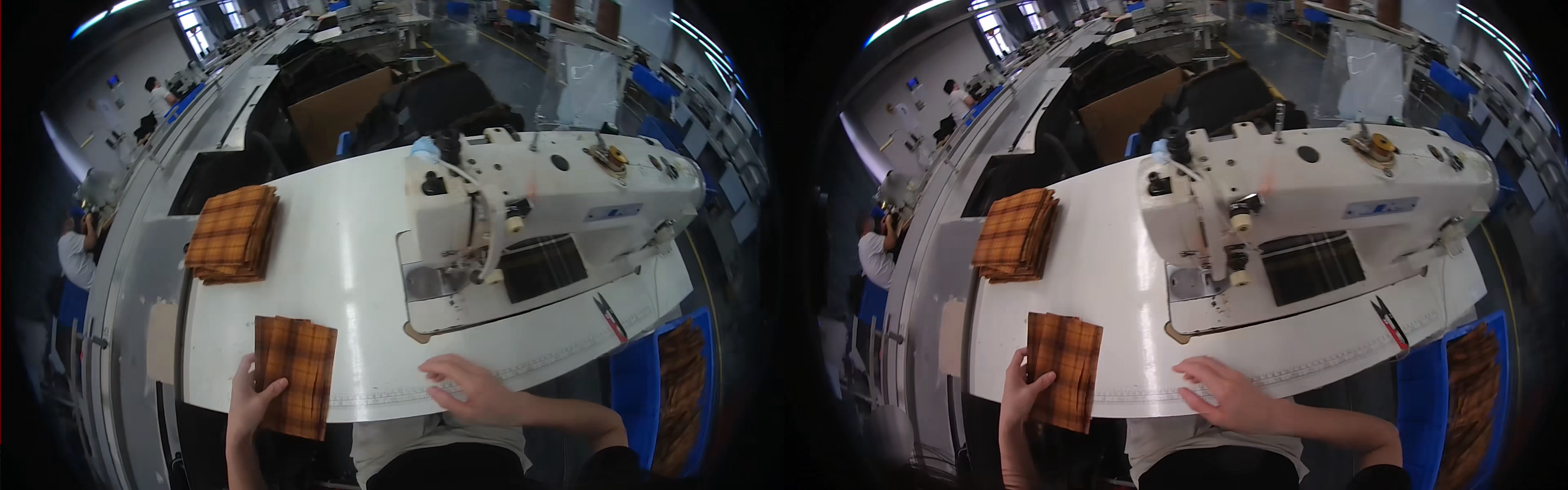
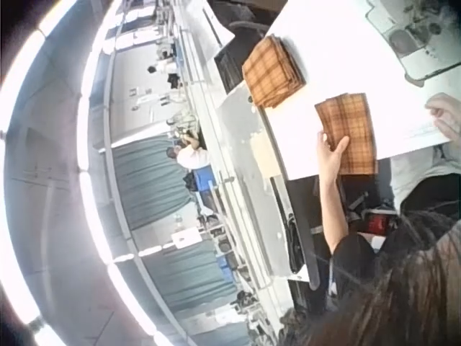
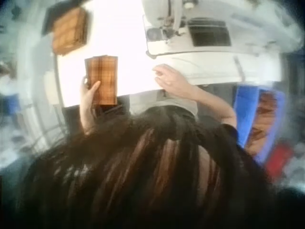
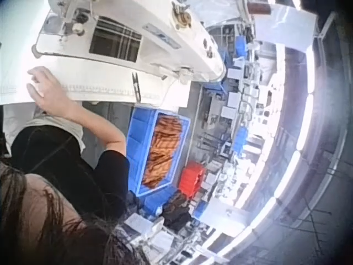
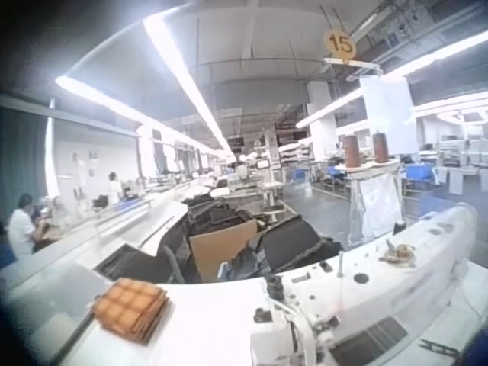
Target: Sewing pieces of plaid fabric together using an industrial sewing machine.
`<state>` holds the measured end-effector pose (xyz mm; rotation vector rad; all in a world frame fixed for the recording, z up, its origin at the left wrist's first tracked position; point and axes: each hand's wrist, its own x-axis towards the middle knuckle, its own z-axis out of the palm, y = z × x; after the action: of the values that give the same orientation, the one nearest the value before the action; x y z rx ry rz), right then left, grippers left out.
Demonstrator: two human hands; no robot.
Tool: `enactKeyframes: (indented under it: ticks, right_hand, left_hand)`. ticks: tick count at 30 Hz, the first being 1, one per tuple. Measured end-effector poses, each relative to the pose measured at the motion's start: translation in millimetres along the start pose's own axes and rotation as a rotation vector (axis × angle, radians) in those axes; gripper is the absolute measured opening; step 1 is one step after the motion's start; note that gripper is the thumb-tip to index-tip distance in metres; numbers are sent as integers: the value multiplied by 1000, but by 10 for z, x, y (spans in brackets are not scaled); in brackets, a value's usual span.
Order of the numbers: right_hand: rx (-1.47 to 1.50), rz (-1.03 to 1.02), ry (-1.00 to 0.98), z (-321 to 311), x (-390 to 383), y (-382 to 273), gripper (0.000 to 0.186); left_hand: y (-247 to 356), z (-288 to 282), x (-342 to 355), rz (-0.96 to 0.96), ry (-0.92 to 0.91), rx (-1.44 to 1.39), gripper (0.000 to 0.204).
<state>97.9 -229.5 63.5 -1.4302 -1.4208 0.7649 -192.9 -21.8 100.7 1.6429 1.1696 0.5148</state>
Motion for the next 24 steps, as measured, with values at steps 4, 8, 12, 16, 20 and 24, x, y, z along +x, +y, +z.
enactKeyframes:
  ticks: [4, 8, 12, 16, 20, 24]
  right_hand:
    - [738, 414, -142, 325, -189, -51, 53]
    - [695, 450, -23, -27, -355, -520, 61]
    - [522, 251, 679, -43, -854, -178, 73]
    - [-51, 227, 1158, -825, -1741, -386, 75]
    - [-162, 80, 1529, -1706, -2535, -590, 78]
    - [-687, 698, 1811, -2309, -4172, 43, 93]
  left_hand:
    - [216, 999, -235, 220, -99, -449, 33]
    - [150, 1512, -327, 241, -426, -195, 74]
    - [775, 1940, -566, 239, -609, -43, 89]
    - [788, 2056, -497, 115, -942, -353, 91]
    - [568, 1900, -323, 217, -830, -148, 83]
    - [722, 1932, -400, 85, -843, -175, 81]
